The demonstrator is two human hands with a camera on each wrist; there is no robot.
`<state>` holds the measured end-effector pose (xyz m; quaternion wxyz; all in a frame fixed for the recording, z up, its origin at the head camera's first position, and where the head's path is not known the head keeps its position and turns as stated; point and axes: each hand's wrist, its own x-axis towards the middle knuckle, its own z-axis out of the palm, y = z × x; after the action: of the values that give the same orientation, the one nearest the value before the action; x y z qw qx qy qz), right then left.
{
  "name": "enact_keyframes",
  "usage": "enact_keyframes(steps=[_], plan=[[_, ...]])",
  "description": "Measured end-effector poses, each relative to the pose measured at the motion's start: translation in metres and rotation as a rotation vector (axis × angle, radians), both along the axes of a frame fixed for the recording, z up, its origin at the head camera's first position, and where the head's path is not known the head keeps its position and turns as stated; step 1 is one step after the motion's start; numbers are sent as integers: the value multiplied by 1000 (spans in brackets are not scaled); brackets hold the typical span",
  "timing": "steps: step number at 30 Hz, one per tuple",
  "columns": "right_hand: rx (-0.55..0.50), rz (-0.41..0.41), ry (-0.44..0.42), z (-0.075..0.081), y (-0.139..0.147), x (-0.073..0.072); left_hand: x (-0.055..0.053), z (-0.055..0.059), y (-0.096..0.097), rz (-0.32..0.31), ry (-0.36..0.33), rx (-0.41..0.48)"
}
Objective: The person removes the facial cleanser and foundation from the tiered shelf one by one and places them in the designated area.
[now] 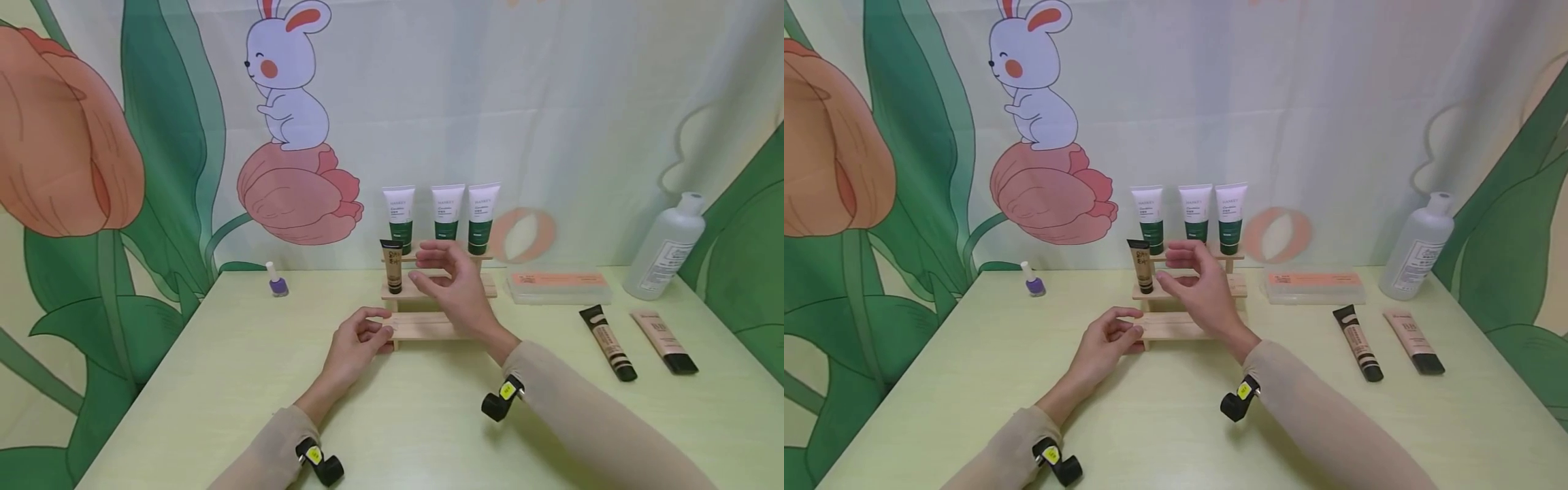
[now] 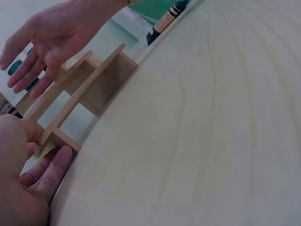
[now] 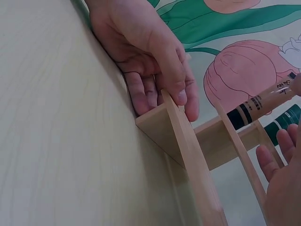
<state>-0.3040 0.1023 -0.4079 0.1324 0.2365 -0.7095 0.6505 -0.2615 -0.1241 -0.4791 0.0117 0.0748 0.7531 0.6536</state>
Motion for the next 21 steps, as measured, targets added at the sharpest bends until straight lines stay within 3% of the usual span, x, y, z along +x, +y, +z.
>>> enact_keyframes(steps=[14, 21], plan=[[28, 2, -64, -1, -28, -7, 2, 2, 0, 0, 9, 2], [94, -55, -75, -2, -36, -9, 1, 1, -1, -8, 9, 4]])
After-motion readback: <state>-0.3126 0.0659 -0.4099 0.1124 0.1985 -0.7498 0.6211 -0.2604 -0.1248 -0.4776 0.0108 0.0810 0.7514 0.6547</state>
